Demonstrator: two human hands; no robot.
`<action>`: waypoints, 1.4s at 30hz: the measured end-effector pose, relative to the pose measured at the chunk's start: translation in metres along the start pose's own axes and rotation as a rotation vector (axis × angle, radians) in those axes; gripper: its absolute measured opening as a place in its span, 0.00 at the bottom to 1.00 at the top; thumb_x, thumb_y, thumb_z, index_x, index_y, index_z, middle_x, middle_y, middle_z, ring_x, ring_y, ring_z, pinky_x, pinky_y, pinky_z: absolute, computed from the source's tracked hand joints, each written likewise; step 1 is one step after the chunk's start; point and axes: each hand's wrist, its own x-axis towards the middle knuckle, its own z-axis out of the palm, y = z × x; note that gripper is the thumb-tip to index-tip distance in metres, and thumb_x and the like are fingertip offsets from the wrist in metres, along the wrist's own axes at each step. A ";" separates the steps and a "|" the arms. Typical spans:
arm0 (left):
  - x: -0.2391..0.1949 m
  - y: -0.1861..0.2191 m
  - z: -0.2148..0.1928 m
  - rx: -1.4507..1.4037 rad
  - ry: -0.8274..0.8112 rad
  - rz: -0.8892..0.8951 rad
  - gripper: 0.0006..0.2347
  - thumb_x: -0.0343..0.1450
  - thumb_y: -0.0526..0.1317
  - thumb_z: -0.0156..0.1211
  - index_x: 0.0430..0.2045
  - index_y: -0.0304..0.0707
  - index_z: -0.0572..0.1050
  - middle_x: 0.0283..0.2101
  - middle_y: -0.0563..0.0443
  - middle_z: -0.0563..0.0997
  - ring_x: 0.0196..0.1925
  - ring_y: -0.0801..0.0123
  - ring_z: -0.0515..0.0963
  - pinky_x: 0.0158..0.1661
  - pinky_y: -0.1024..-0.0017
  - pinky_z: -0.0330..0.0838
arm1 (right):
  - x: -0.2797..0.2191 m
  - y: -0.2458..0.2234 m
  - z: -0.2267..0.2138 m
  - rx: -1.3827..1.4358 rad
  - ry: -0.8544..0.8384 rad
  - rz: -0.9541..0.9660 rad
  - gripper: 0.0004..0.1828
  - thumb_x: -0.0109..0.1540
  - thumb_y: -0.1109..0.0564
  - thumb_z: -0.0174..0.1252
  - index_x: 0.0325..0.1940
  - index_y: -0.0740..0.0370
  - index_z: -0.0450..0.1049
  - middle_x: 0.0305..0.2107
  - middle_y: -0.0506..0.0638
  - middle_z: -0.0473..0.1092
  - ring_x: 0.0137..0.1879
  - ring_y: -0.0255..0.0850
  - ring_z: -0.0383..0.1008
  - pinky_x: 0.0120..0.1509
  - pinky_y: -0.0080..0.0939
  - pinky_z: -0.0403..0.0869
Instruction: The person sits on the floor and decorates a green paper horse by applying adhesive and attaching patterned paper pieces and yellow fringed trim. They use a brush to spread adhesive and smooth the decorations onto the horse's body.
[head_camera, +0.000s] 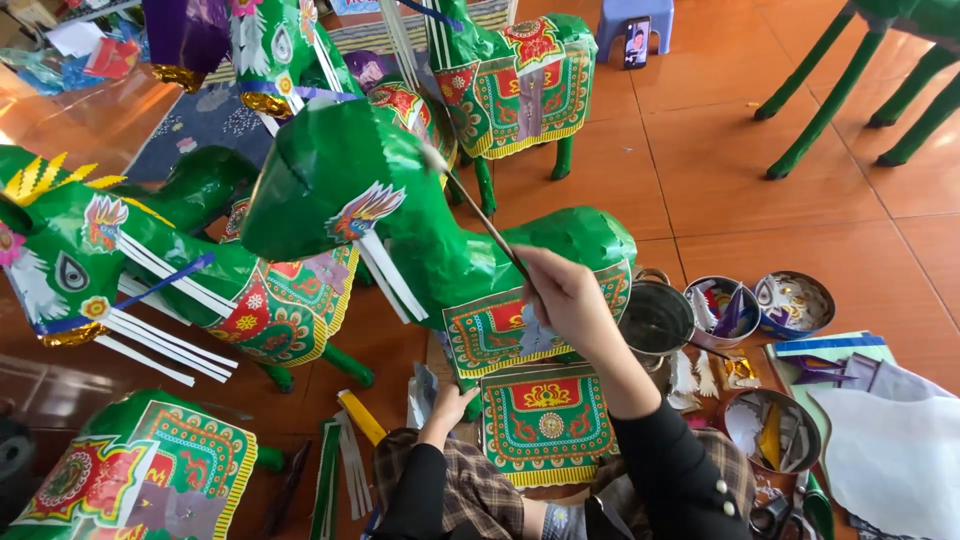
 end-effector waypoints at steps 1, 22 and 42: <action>-0.004 0.007 -0.004 0.003 -0.013 -0.003 0.22 0.72 0.51 0.58 0.47 0.25 0.74 0.46 0.32 0.81 0.53 0.48 0.80 0.48 0.58 0.76 | -0.004 0.012 -0.003 0.035 0.025 0.083 0.17 0.67 0.65 0.43 0.55 0.67 0.73 0.18 0.53 0.70 0.14 0.33 0.64 0.18 0.32 0.66; -0.021 0.043 -0.015 0.015 0.000 -0.007 0.22 0.70 0.47 0.61 0.47 0.22 0.75 0.50 0.30 0.79 0.57 0.46 0.76 0.54 0.54 0.72 | -0.041 0.085 0.036 -0.130 0.212 -0.167 0.24 0.62 0.70 0.54 0.59 0.51 0.77 0.24 0.52 0.68 0.25 0.40 0.68 0.29 0.38 0.69; -0.023 0.056 -0.019 0.029 0.015 0.047 0.20 0.68 0.45 0.64 0.45 0.24 0.76 0.47 0.32 0.81 0.55 0.48 0.78 0.53 0.55 0.75 | -0.010 0.080 0.002 -0.234 0.229 -0.217 0.30 0.59 0.73 0.53 0.64 0.54 0.72 0.27 0.54 0.65 0.27 0.45 0.69 0.33 0.44 0.70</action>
